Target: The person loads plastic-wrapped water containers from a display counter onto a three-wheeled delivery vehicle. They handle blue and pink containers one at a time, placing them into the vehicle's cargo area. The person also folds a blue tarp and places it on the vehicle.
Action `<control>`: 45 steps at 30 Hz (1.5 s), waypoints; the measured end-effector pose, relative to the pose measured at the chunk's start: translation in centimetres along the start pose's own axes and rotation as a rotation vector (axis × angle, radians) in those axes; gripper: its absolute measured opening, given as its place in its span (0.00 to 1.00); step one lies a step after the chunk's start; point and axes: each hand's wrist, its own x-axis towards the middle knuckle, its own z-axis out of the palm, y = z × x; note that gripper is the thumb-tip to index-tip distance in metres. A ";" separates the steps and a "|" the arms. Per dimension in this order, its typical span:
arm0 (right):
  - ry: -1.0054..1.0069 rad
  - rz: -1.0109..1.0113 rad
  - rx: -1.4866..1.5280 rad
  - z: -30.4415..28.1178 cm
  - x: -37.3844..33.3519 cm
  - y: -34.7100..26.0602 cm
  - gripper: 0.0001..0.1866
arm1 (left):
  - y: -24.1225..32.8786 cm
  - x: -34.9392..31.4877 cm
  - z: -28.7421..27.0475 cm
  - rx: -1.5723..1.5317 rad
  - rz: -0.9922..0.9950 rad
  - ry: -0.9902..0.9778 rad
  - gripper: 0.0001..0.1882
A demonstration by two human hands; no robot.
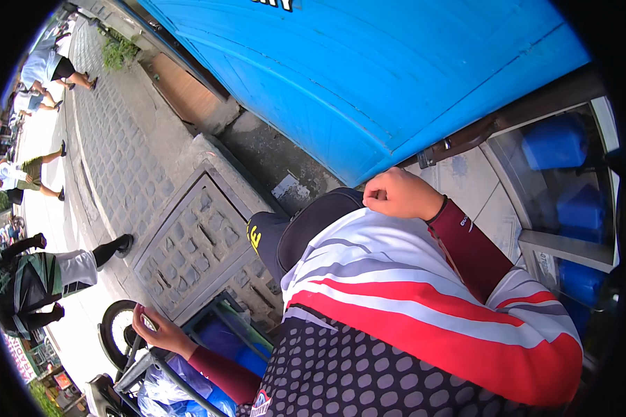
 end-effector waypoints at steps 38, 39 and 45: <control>0.137 0.300 0.133 0.0 -5.8 0.0 0.38 | 53.1 12.4 19.9 -0.712 1.278 -0.179 0.35; 0.117 0.243 0.275 0.7 -4.6 -1.2 0.40 | 53.4 13.2 21.1 -0.617 1.340 -0.090 0.34; 0.277 0.162 0.581 -0.6 2.8 -4.1 0.29 | 57.5 17.5 28.3 -0.692 1.447 -0.075 0.32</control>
